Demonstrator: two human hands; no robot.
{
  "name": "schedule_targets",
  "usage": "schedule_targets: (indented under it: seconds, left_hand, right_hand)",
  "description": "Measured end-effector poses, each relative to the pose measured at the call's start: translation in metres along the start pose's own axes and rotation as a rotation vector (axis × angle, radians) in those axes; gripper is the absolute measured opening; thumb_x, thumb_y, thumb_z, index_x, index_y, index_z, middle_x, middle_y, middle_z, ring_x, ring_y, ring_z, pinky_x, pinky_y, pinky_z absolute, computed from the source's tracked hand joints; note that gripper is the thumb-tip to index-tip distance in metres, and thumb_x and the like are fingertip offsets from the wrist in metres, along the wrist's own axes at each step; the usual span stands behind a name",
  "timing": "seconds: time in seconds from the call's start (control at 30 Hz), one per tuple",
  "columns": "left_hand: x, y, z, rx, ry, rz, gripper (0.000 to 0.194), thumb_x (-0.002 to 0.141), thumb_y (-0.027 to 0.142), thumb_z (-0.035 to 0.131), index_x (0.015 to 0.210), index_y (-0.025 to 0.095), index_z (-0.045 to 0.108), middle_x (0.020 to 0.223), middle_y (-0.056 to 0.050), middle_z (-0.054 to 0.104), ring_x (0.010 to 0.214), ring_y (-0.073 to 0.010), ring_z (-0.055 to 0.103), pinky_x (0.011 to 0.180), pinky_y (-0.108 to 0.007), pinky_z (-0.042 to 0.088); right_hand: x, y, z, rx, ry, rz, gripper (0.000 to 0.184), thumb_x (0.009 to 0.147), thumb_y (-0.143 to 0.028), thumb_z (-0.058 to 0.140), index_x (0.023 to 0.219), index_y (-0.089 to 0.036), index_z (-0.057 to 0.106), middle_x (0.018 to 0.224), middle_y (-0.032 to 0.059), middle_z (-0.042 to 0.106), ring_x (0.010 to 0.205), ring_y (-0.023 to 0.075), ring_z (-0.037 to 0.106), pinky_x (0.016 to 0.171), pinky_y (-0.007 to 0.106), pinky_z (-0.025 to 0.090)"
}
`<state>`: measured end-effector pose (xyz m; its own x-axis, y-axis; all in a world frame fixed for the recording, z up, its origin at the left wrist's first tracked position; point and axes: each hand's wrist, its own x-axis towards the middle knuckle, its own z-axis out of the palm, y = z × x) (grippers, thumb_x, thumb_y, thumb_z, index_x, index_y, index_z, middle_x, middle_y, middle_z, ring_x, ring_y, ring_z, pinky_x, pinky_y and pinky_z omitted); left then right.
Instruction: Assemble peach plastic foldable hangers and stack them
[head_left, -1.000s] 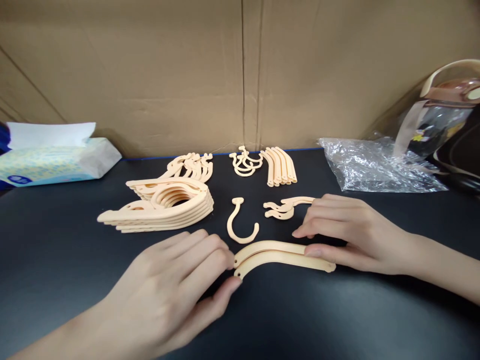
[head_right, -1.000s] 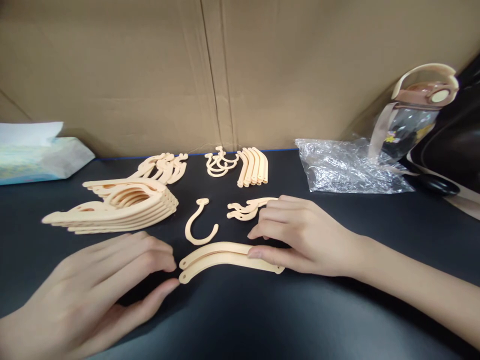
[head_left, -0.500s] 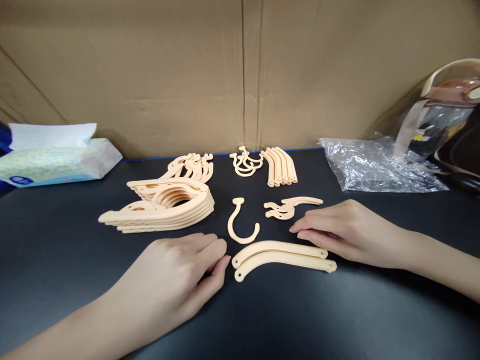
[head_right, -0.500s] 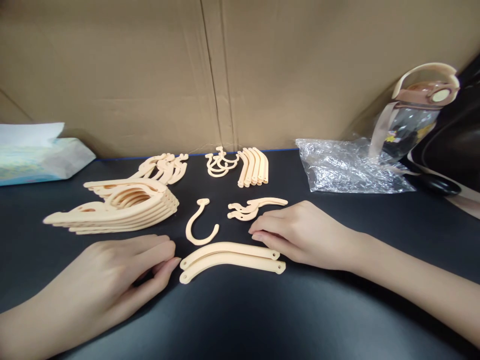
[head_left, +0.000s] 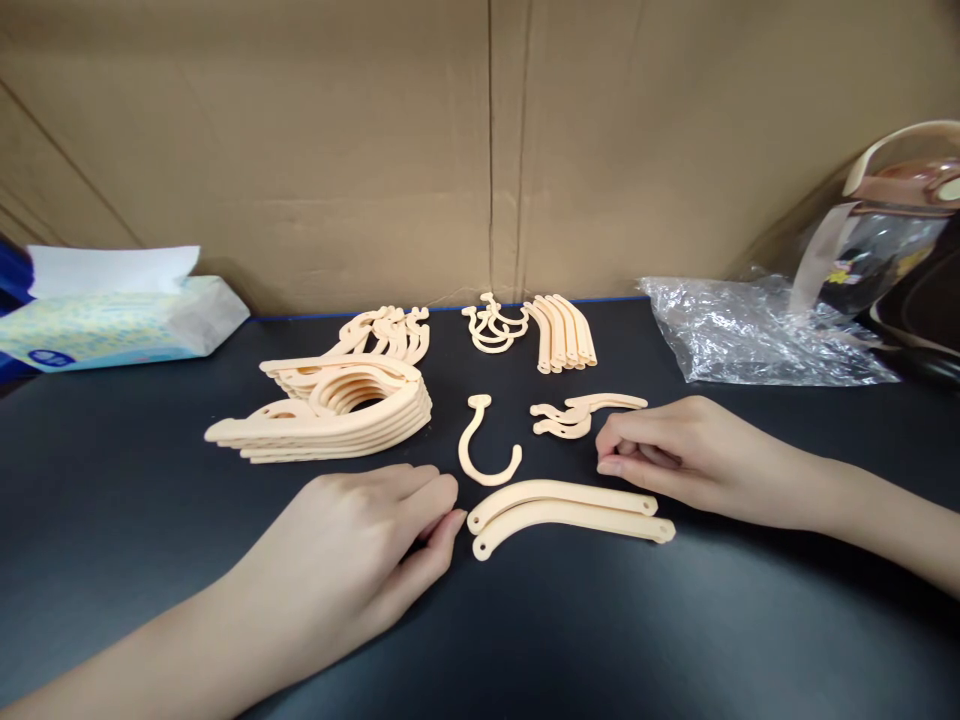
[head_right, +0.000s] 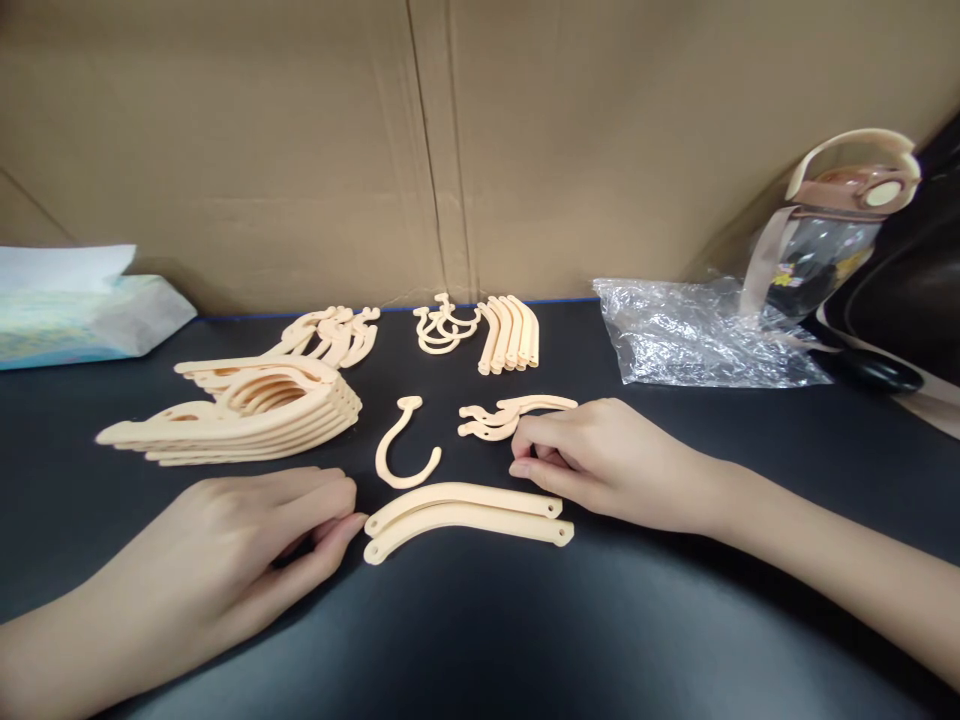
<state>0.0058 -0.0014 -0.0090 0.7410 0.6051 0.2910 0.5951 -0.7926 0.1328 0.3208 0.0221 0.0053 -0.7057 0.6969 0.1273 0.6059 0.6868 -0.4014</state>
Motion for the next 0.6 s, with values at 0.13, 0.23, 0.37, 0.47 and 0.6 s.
schedule_targets:
  seconds: [0.13, 0.23, 0.37, 0.47, 0.6]
  left_hand:
    - [0.0008, 0.0019, -0.0004, -0.03, 0.009, -0.033, 0.024, 0.1, 0.017, 0.039, 0.077, 0.022, 0.044, 0.065, 0.006, 0.052, 0.051, -0.0104, 0.049, 0.049, -0.026, 0.029]
    - [0.0004, 0.0022, 0.0003, -0.035, 0.022, -0.056, 0.02, 0.101, 0.018, 0.037, 0.084, 0.023, 0.046, 0.067, 0.007, 0.055, 0.049, -0.0099, 0.049, 0.048, -0.025, 0.03]
    - [-0.0007, -0.0008, 0.0013, -0.006, 0.105, -0.083, 0.015, 0.103, 0.021, 0.037, 0.095, 0.023, 0.049, 0.073, 0.007, 0.058, 0.049, -0.0093, 0.048, 0.048, -0.023, 0.034]
    - [-0.0007, -0.0027, 0.0006, 0.057, 0.181, -0.073, 0.014, 0.105, 0.021, 0.039, 0.101, 0.022, 0.052, 0.085, 0.003, 0.061, 0.07, -0.0121, 0.059, 0.062, -0.023, 0.041]
    - [0.0016, -0.0025, 0.0003, 0.213, 0.229, 0.044, 0.017, 0.106, 0.022, 0.042, 0.106, 0.02, 0.059, 0.098, -0.001, 0.063, 0.09, -0.0185, 0.058, 0.079, -0.03, 0.042]
  right_hand:
    - [0.0007, -0.0008, -0.001, 0.014, -0.013, 0.021, 0.022, 0.102, -0.033, 0.047, 0.085, -0.021, 0.057, 0.062, -0.0062, 0.052, 0.05, 0.008, 0.042, 0.051, 0.019, 0.033]
    - [0.0013, -0.0021, -0.0017, 0.021, -0.015, 0.026, 0.022, 0.102, -0.032, 0.047, 0.086, -0.021, 0.058, 0.061, -0.0064, 0.05, 0.05, 0.0079, 0.041, 0.051, 0.019, 0.032]
    - [0.0014, -0.0027, -0.0018, 0.028, -0.003, 0.027, 0.019, 0.101, -0.03, 0.049, 0.089, -0.021, 0.06, 0.062, -0.0066, 0.05, 0.05, 0.0073, 0.04, 0.049, 0.019, 0.031]
    - [0.0011, -0.0024, -0.0017, 0.028, 0.0, 0.024, 0.018, 0.101, -0.03, 0.05, 0.091, -0.02, 0.062, 0.062, -0.0069, 0.05, 0.049, 0.007, 0.04, 0.049, 0.019, 0.031]
    - [0.0007, -0.002, -0.0017, 0.008, -0.007, 0.022, 0.018, 0.101, -0.029, 0.049, 0.091, -0.02, 0.062, 0.062, -0.0063, 0.052, 0.05, 0.0074, 0.042, 0.049, 0.019, 0.031]
